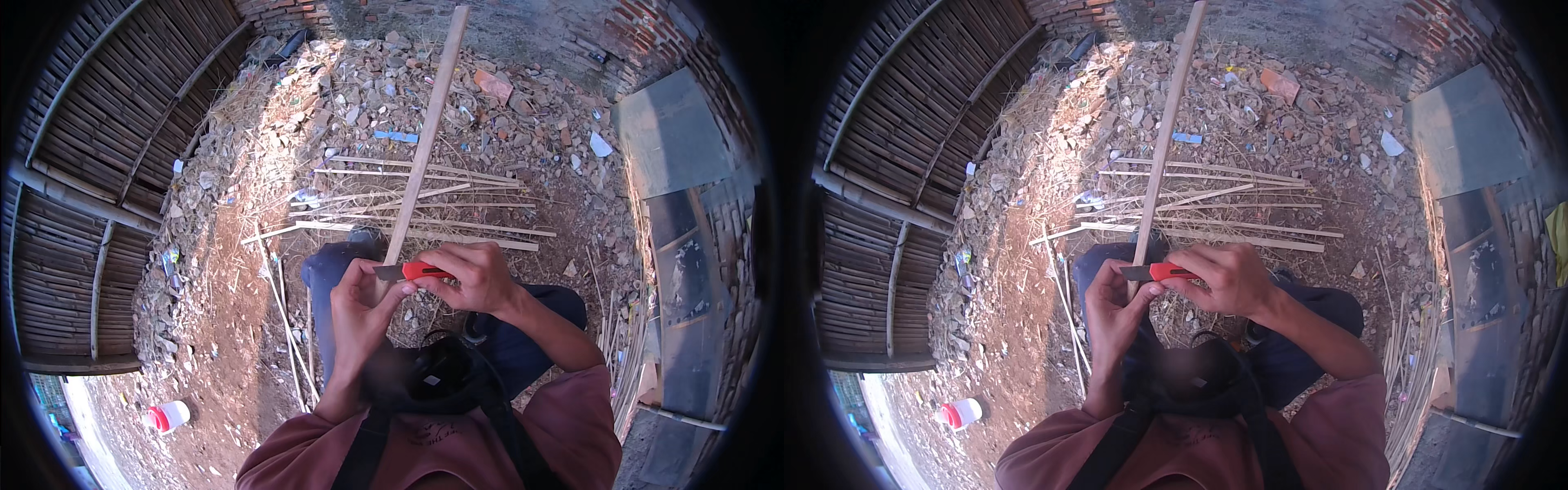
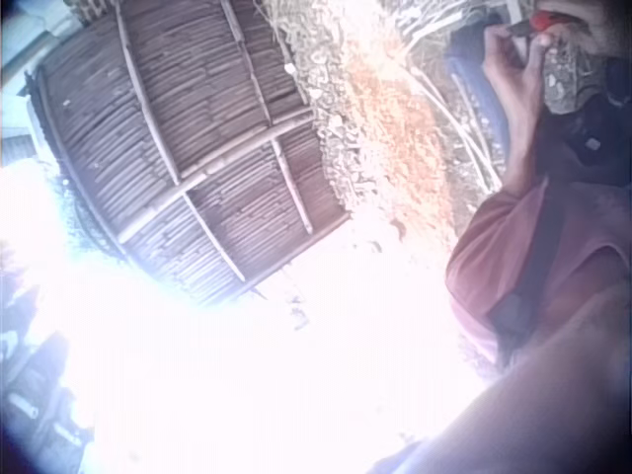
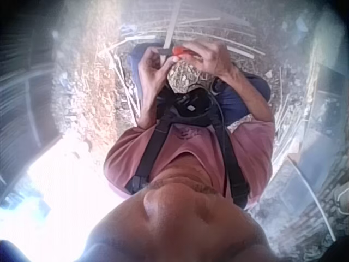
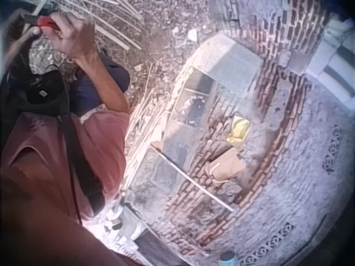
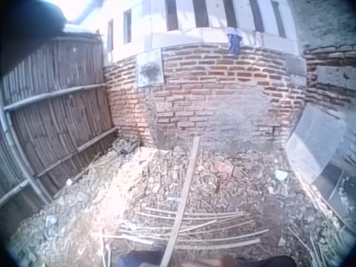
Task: The person shaves a thin wooden stick with a utility knife while sitting on the ground. They move the knife repeatedly along the length of the wood to smooth it.
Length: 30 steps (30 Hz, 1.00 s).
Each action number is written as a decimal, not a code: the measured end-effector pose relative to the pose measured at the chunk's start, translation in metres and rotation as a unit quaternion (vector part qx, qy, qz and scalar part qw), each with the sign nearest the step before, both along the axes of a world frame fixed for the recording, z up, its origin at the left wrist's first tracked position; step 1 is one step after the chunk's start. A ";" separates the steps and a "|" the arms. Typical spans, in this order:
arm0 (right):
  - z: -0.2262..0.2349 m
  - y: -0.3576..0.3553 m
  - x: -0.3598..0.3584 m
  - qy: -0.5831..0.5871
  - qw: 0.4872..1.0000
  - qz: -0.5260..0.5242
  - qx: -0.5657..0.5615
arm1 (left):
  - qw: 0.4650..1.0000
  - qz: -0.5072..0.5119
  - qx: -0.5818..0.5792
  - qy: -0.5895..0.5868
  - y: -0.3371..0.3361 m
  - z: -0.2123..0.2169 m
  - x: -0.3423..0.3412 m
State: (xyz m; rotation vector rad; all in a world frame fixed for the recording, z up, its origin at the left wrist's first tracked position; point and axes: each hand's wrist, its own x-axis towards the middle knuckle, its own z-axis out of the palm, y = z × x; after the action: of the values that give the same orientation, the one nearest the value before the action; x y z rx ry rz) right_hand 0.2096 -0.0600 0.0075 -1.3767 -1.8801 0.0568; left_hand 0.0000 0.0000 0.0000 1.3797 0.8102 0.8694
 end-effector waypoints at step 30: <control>-0.006 -0.003 -0.008 -0.020 0.999 -0.033 0.027 | 0.999 -0.001 0.013 0.042 -0.003 -0.006 0.000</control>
State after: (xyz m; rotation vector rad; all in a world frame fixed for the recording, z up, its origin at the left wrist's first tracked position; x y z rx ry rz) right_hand 0.2020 -0.0625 0.0017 -1.4103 -1.8550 -0.0548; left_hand -0.0004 -0.0027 -0.0064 1.4466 0.8641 0.8273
